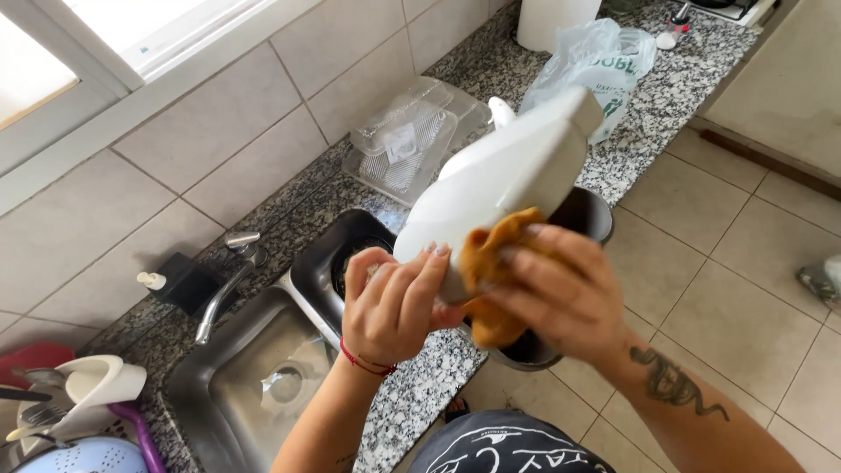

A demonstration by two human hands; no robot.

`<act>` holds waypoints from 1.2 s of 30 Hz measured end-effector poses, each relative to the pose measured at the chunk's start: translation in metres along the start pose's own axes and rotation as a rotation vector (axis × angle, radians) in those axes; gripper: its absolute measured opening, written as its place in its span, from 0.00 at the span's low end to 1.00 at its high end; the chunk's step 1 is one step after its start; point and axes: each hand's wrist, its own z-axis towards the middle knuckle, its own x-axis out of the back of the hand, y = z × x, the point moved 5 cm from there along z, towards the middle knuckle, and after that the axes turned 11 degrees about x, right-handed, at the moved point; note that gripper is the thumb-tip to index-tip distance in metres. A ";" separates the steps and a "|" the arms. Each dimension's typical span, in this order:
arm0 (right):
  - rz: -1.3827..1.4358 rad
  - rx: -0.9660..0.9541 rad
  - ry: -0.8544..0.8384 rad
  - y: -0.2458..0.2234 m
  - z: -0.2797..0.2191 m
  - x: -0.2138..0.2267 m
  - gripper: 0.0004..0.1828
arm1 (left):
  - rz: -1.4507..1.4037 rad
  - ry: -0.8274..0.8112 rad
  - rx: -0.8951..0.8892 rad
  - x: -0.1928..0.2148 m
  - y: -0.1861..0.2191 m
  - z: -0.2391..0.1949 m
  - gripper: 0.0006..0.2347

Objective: The person cleans a white trash can using a yellow cloth. They wipe the exterior and interior surfaces, rinse the cloth under running water, and then continue wiping the can before placing it back on the floor.

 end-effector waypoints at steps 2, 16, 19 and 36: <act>0.211 -0.250 0.122 0.031 -0.016 -0.003 0.10 | 0.025 0.081 -0.017 0.002 -0.004 -0.007 0.19; 0.195 -0.379 0.075 0.055 -0.010 -0.003 0.19 | -0.018 0.105 -0.022 0.000 -0.002 -0.010 0.19; 0.245 -0.502 0.119 0.072 -0.014 -0.004 0.14 | -0.020 0.104 -0.028 -0.001 0.001 -0.011 0.19; 0.146 -0.415 0.135 0.031 -0.005 0.002 0.16 | -0.054 0.059 0.031 -0.001 0.001 -0.014 0.19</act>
